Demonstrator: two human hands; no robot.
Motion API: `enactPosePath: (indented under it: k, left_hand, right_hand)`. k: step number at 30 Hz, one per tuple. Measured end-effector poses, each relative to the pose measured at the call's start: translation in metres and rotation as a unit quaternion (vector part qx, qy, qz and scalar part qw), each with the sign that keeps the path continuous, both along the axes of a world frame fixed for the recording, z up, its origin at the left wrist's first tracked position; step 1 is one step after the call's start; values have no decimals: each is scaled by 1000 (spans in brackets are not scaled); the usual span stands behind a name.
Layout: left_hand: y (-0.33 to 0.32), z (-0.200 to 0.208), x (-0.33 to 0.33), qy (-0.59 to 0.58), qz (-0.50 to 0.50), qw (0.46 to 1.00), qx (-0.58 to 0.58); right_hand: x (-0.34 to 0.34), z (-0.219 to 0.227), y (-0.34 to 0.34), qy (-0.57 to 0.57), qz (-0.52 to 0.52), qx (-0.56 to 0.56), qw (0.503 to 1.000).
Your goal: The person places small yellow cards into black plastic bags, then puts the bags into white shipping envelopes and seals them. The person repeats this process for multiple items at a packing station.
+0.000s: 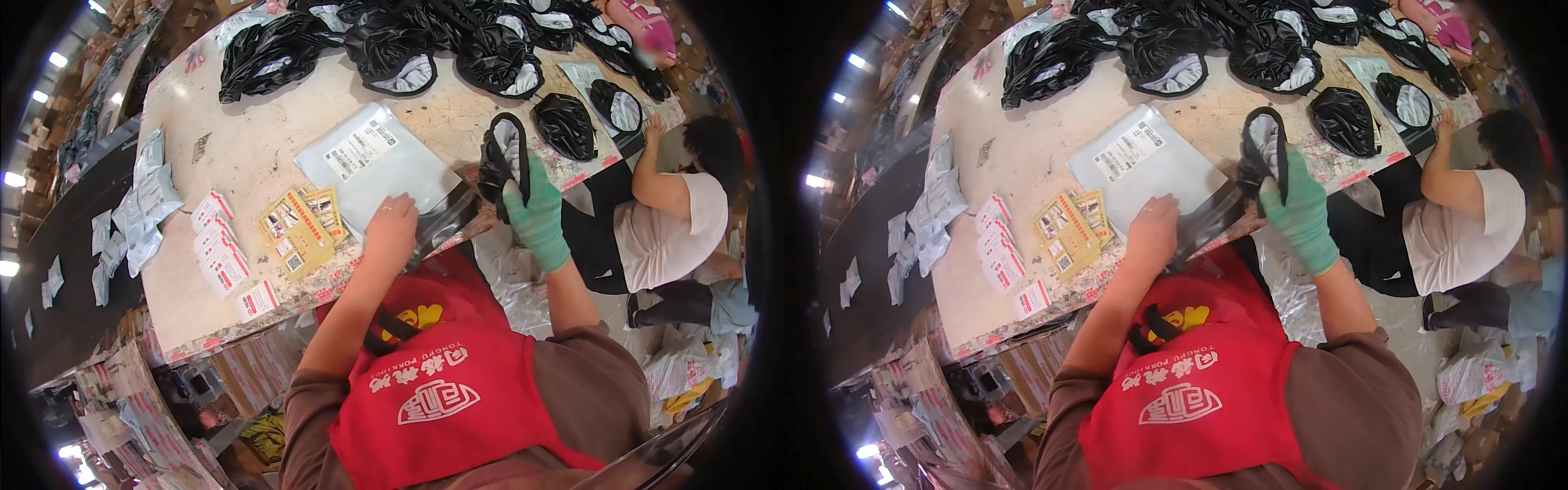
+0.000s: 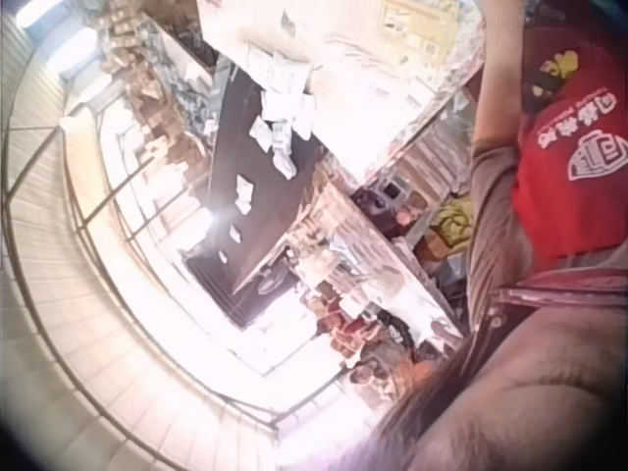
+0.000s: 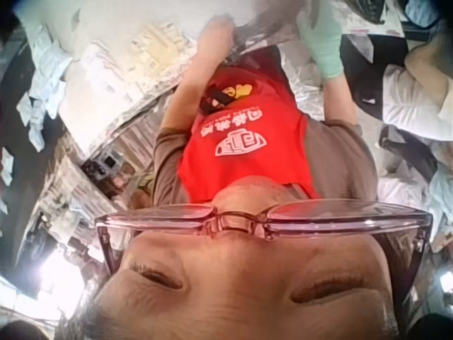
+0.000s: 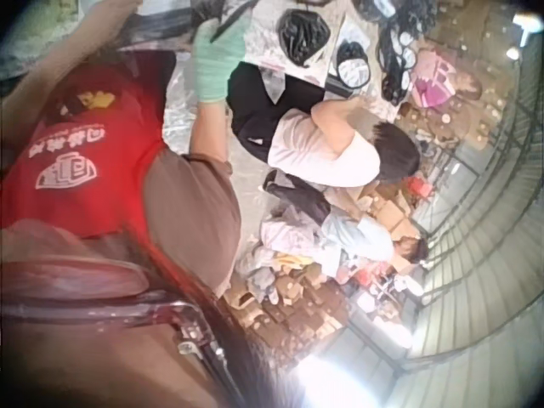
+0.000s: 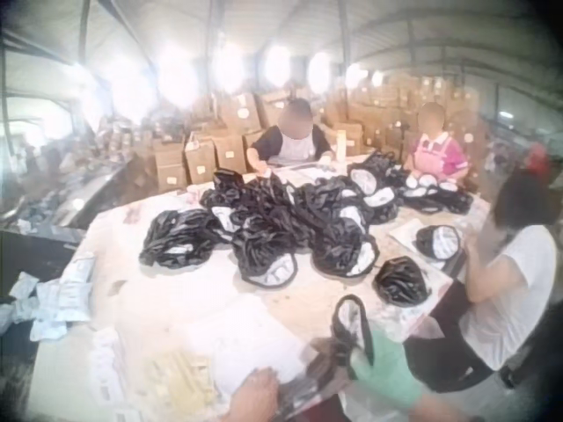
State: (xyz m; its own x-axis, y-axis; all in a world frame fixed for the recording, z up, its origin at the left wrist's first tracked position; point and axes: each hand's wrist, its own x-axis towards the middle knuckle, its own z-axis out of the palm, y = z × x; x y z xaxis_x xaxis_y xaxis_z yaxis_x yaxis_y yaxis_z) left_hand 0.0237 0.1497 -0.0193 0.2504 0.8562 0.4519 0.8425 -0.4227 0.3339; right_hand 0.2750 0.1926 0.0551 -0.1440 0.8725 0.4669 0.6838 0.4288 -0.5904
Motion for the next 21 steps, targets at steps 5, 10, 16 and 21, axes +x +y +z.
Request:
enactPosePath:
  k: [5, 10, 16, 21]
  left_hand:
    - [10, 14, -8, -242, 54, 967, -66]
    - [10, 27, -18, -394, 88, 914, -33]
    - [-8, 46, -5, -281, 53, 958, 5]
    - [-45, 37, -20, -279, 190, 931, -138]
  right_hand:
    - [-63, 9, -47, -69, 93, 38, 993]
    - [-95, -20, -43, -165, 330, -152, 917]
    - [-112, -42, 11, -114, 268, -297, 909]
    - [-111, -41, 13, 186, 208, -371, 886]
